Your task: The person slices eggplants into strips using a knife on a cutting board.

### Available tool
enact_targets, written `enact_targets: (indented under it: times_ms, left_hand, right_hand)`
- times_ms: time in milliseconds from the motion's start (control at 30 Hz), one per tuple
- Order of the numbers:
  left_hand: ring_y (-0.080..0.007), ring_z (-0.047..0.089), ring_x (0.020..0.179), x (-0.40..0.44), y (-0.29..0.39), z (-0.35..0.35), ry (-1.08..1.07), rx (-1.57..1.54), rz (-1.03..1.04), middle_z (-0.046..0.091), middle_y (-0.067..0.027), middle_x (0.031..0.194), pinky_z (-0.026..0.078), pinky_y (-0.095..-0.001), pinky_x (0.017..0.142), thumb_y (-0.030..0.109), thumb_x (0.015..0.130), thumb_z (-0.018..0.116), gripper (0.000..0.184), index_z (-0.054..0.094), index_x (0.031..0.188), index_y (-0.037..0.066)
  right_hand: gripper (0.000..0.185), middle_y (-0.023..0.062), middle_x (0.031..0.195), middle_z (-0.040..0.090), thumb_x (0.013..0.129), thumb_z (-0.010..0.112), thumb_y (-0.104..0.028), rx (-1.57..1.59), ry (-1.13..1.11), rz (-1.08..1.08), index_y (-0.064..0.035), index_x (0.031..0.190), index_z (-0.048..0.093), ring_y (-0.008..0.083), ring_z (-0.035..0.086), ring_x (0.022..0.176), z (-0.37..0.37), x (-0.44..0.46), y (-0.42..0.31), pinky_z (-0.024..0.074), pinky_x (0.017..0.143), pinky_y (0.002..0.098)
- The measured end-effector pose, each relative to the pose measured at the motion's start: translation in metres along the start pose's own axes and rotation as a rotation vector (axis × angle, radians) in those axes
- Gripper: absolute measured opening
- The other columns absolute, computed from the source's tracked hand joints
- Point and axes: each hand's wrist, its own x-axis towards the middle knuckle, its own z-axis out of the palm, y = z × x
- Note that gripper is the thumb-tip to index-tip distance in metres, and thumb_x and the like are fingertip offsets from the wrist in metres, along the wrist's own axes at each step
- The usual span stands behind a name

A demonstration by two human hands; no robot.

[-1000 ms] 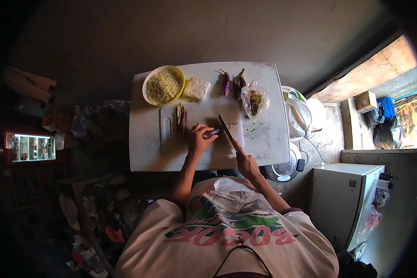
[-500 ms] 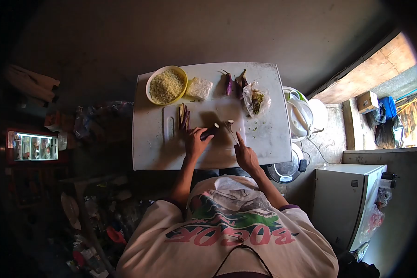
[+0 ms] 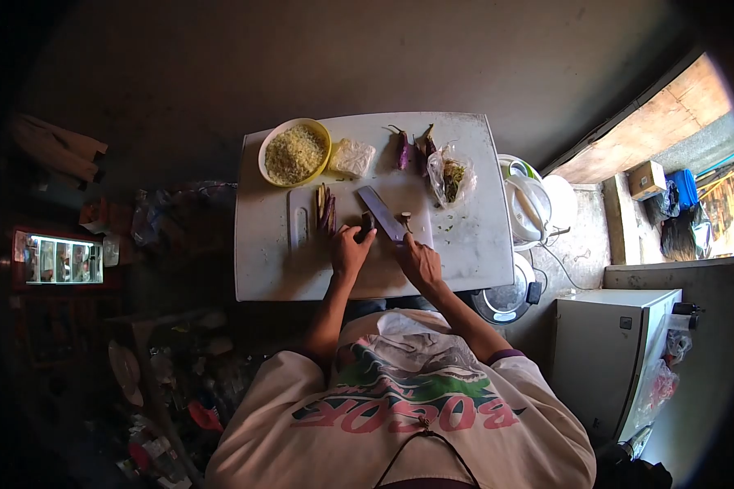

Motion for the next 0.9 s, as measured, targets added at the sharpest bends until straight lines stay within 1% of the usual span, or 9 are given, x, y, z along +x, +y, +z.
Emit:
enact_targets:
  times_ms: [267, 333, 400, 500, 600, 667, 733, 800, 900]
  left_hand:
    - [-0.0365, 0.067, 0.082, 0.001, -0.003, 0.001, -0.012, -0.014, -0.021, 0.068, -0.0174, 0.085, 0.053, -0.0422, 0.075, 0.042, 0.081, 0.078, 0.046, 0.073, 0.093, -0.002]
    - [-0.0363, 0.067, 0.082, 0.0, -0.007, 0.002, -0.028, -0.027, -0.028, 0.069, -0.0179, 0.085, 0.053, -0.0421, 0.075, 0.043, 0.081, 0.078, 0.046, 0.073, 0.093, -0.002]
    - [-0.036, 0.068, 0.083, 0.0, -0.008, 0.003, -0.023, -0.028, -0.024, 0.069, -0.0181, 0.086, 0.053, -0.0421, 0.075, 0.043, 0.082, 0.077, 0.046, 0.073, 0.093, -0.002]
    - [-0.0356, 0.068, 0.083, 0.001, -0.005, 0.002, -0.036, -0.044, -0.034, 0.07, -0.0184, 0.087, 0.053, -0.042, 0.075, 0.042, 0.082, 0.077, 0.046, 0.072, 0.094, -0.002]
    - [-0.0359, 0.068, 0.084, 0.004, -0.004, 0.001, -0.074, -0.061, -0.071, 0.07, -0.0188, 0.088, 0.053, -0.0424, 0.077, 0.041, 0.082, 0.077, 0.046, 0.072, 0.095, -0.003]
    - [-0.0363, 0.068, 0.086, 0.004, -0.004, 0.002, -0.099, -0.066, -0.087, 0.069, -0.019, 0.09, 0.053, -0.0426, 0.078, 0.041, 0.082, 0.077, 0.047, 0.071, 0.095, -0.003]
    - [-0.038, 0.066, 0.09, 0.004, -0.004, 0.002, -0.114, -0.069, -0.025, 0.068, -0.0199, 0.093, 0.053, -0.0432, 0.08, 0.039, 0.081, 0.078, 0.047, 0.069, 0.1, -0.003]
    - [-0.0388, 0.065, 0.091, 0.003, -0.007, 0.004, -0.106, -0.07, 0.051, 0.067, -0.0203, 0.094, 0.052, -0.0439, 0.082, 0.038, 0.081, 0.079, 0.048, 0.068, 0.103, -0.003]
    - [-0.0398, 0.065, 0.092, 0.006, -0.012, 0.007, -0.109, -0.07, 0.121, 0.067, -0.0208, 0.095, 0.052, -0.0448, 0.081, 0.037, 0.081, 0.079, 0.05, 0.065, 0.108, -0.002]
  right_hand:
    - [0.029, 0.0176, 0.092, 0.069, 0.089, 0.067, -0.031, 0.019, 0.009, -0.039, -0.0108, 0.106, 0.056, 0.0407, 0.068, 0.076, 0.003, 0.004, 0.004, 0.0524, 0.064, 0.0501]
    - [0.028, 0.017, 0.098, 0.069, 0.091, 0.067, -0.032, 0.172, 0.116, 0.021, -0.0091, 0.105, 0.061, 0.0403, 0.068, 0.075, -0.008, 0.009, 0.003, 0.053, 0.065, 0.0489]
    - [0.03, 0.0191, 0.099, 0.068, 0.092, 0.066, -0.034, 0.163, 0.138, 0.065, -0.0064, 0.103, 0.064, 0.0403, 0.068, 0.079, -0.012, 0.021, 0.011, 0.0536, 0.069, 0.0476]
    - [0.025, 0.0232, 0.094, 0.068, 0.091, 0.065, -0.025, 0.166, 0.162, 0.047, -0.0027, 0.102, 0.066, 0.0411, 0.067, 0.089, -0.01, 0.03, 0.023, 0.0531, 0.075, 0.0482]
    - [0.018, 0.0217, 0.093, 0.07, 0.09, 0.064, -0.018, 0.182, 0.101, 0.147, -0.0017, 0.097, 0.068, 0.041, 0.067, 0.087, -0.005, 0.041, 0.028, 0.0535, 0.075, 0.0469]
    - [0.016, 0.021, 0.092, 0.07, 0.089, 0.064, -0.015, 0.198, 0.105, 0.116, -0.0013, 0.094, 0.069, 0.04, 0.068, 0.086, -0.005, 0.044, 0.034, 0.0539, 0.075, 0.0459]
    - [0.013, 0.0203, 0.091, 0.071, 0.088, 0.064, -0.012, 0.214, 0.109, 0.088, -0.0009, 0.091, 0.07, 0.039, 0.069, 0.085, -0.009, 0.044, 0.038, 0.0542, 0.075, 0.045]
    - [0.011, 0.0189, 0.087, 0.072, 0.086, 0.066, -0.01, 0.332, 0.182, -0.04, -0.0011, 0.089, 0.072, 0.035, 0.071, 0.082, -0.016, 0.044, 0.042, 0.0548, 0.073, 0.0419]
    - [0.007, 0.0158, 0.085, 0.073, 0.086, 0.067, -0.008, 0.425, 0.242, 0.019, -0.0028, 0.086, 0.071, 0.0335, 0.071, 0.078, -0.058, 0.049, 0.028, 0.0543, 0.07, 0.0408]
